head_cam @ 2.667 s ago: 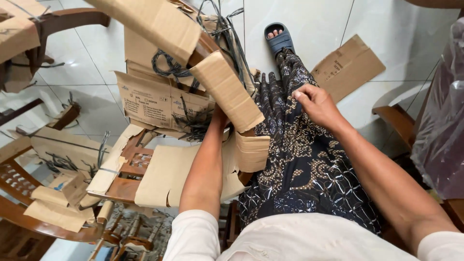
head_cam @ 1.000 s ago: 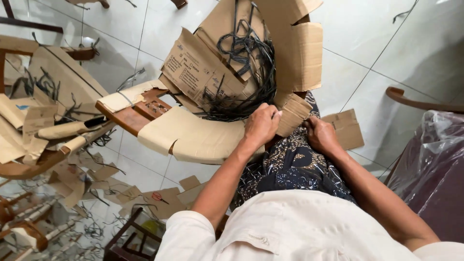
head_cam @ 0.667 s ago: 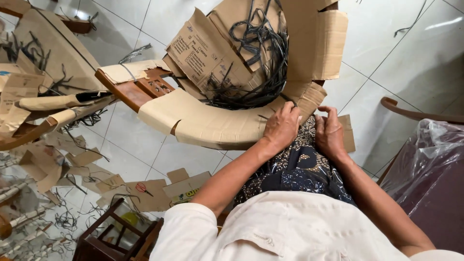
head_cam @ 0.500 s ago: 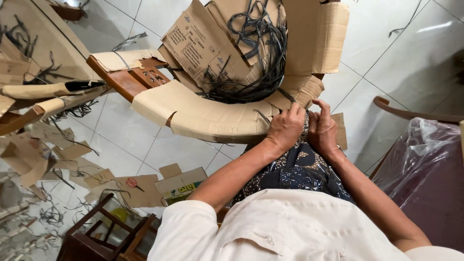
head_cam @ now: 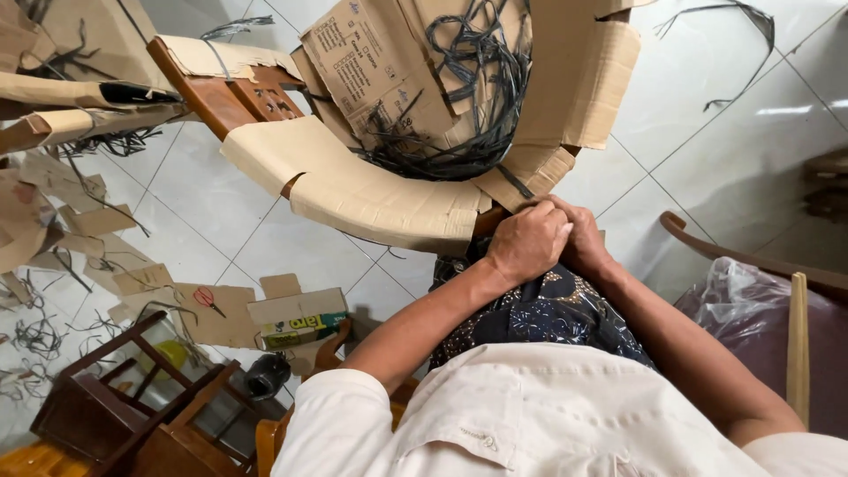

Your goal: Wrapping a wooden chair frame with cardboard and securing it with plastic ties for protection during transport.

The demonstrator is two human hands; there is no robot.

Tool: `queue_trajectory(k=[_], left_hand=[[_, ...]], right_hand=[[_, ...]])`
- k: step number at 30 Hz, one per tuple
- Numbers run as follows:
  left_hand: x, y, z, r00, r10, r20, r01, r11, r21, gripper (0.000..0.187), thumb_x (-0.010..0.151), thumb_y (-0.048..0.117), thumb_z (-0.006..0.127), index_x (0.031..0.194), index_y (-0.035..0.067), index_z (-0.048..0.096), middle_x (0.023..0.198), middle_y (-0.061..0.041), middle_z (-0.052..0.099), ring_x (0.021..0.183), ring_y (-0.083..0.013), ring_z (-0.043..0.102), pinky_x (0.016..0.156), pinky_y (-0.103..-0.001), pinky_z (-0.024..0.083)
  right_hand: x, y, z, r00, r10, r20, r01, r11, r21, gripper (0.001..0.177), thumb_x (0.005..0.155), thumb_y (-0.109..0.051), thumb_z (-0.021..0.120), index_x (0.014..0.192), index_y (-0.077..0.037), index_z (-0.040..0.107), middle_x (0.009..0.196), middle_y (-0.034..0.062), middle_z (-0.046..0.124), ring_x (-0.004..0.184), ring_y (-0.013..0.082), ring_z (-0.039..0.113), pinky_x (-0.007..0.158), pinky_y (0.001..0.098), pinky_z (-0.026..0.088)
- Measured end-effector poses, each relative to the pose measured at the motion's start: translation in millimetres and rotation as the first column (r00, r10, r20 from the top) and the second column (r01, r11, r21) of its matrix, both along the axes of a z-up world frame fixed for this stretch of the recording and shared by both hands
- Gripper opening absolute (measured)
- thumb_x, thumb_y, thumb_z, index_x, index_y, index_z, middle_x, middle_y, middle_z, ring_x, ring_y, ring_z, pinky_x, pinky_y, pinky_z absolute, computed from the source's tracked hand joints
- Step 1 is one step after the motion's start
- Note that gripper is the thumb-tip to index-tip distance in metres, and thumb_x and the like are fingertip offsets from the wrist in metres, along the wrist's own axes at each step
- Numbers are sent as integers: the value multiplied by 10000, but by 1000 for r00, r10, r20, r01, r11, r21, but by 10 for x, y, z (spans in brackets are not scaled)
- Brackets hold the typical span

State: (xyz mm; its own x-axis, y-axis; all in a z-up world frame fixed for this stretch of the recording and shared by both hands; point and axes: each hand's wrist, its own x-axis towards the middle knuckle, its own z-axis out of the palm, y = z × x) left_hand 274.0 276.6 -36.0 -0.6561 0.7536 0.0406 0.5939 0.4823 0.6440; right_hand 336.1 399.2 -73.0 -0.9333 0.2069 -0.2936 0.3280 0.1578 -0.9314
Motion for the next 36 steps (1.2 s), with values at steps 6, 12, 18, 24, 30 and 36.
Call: queue_trajectory(k=[6,12,18,24,30,36], left_hand=[[-581,-134,133,883,35,469,-172,952,253,274,1084,350,510,997,198,721,972,2,693,982,-267,716,839,-342,589],[-738,-178,-269,977,-121,174,125,992,-12,310,821,79,763,1114,173,720,1069,-30,656,1031,-299,672,937,-412,588],[-638,-88,-658,985,-115,-127,104,990,-91,148,866,247,736,956,214,623,953,54,534,946,-170,605,816,-294,559],[-617,-36,-564,954,-106,-280,92,994,-64,187,828,263,730,889,234,555,948,53,484,911,-181,566,745,-304,544],[-708,18,-526,991,-69,-116,75,996,53,92,914,209,681,959,203,601,963,18,551,921,-218,651,794,-317,583],[-718,-38,-391,958,-40,283,-3,989,148,72,984,225,642,1051,214,664,949,-17,681,963,-268,723,815,-359,606]], right_hand=[[-217,29,504,994,-86,69,94,989,-117,121,1022,-67,602,1027,-76,722,650,36,622,623,120,558,631,286,484],[-245,144,397,987,-90,129,118,968,-222,148,1035,-133,608,1092,-32,701,637,74,622,574,145,590,579,282,481],[-173,329,148,995,-85,42,92,970,-223,161,1048,-138,609,1100,-9,690,648,85,641,569,147,595,576,264,483],[-181,336,212,998,-70,-7,67,980,-189,153,1052,-122,597,1102,-8,686,647,90,652,568,148,599,577,264,492],[-296,299,628,991,-114,-76,101,981,-165,234,1040,-87,593,1256,3,603,649,83,624,580,147,548,588,267,456],[-43,376,668,987,-160,-29,154,977,-147,262,1061,-67,542,1319,-27,550,615,79,601,544,155,512,566,275,416]])
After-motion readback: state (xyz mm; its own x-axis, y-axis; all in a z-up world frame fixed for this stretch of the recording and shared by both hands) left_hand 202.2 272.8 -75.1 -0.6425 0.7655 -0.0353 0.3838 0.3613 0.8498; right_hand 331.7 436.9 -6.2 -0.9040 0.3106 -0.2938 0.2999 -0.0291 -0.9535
